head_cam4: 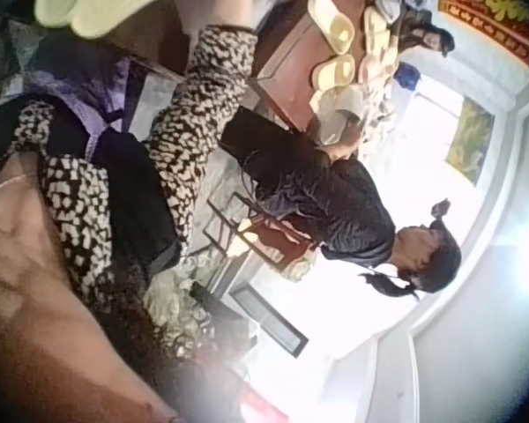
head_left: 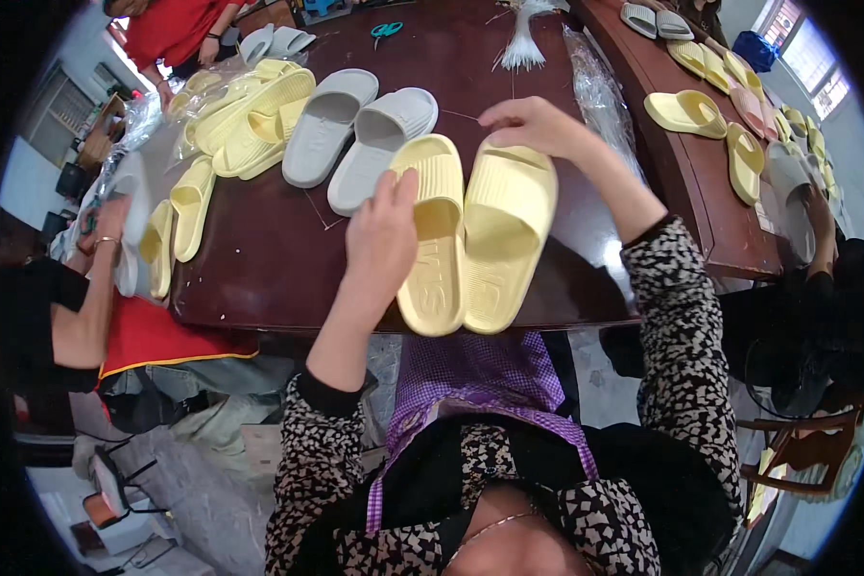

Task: The person pairs slippers together on the table, threads plastic fastener ties through each pair by hand to secure them, and arranges the slippers across the work surface.

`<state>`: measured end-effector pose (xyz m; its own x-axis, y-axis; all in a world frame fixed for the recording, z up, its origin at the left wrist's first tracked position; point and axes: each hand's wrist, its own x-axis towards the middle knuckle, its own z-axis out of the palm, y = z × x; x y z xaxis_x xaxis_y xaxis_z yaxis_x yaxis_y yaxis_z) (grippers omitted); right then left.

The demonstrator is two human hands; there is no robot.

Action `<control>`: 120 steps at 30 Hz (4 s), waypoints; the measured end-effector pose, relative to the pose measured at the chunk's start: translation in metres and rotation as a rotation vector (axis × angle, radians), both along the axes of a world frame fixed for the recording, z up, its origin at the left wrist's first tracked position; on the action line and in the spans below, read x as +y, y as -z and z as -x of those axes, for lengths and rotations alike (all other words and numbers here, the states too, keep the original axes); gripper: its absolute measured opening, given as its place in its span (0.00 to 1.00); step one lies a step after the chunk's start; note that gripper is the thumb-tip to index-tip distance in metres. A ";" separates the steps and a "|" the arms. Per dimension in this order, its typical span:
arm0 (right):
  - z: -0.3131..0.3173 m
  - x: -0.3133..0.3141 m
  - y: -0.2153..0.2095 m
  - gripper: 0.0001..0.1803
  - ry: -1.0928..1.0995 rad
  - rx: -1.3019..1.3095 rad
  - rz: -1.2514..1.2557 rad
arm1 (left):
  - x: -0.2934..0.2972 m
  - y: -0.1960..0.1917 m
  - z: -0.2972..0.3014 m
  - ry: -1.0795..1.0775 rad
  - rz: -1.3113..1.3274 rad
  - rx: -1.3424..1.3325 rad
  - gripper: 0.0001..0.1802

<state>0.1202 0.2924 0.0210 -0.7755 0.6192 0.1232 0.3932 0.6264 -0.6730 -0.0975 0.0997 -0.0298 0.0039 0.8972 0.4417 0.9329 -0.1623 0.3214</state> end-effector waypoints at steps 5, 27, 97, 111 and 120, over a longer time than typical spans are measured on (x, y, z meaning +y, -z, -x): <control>0.070 0.004 0.030 0.14 0.003 0.193 -0.425 | 0.008 0.025 -0.010 0.014 -0.026 -0.057 0.27; 0.066 0.045 -0.063 0.07 0.347 -0.692 -1.124 | 0.011 0.053 0.016 0.062 -0.109 -0.485 0.24; -0.287 -0.266 0.000 0.10 0.855 0.022 -0.081 | -0.048 -0.016 -0.129 0.538 -0.033 -0.435 0.17; -0.187 -0.268 0.082 0.20 0.730 -0.295 -0.688 | -0.056 -0.003 -0.142 0.586 0.012 -0.414 0.16; -0.186 -0.261 0.068 0.21 0.625 -0.189 -0.613 | -0.065 0.002 -0.163 0.694 0.062 -0.324 0.15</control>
<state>0.3064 0.0311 -0.0470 -0.3596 0.8028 0.4756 0.8536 0.4889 -0.1797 0.0658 0.0347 -0.0316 0.4542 0.7595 0.4658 0.4813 -0.6491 0.5891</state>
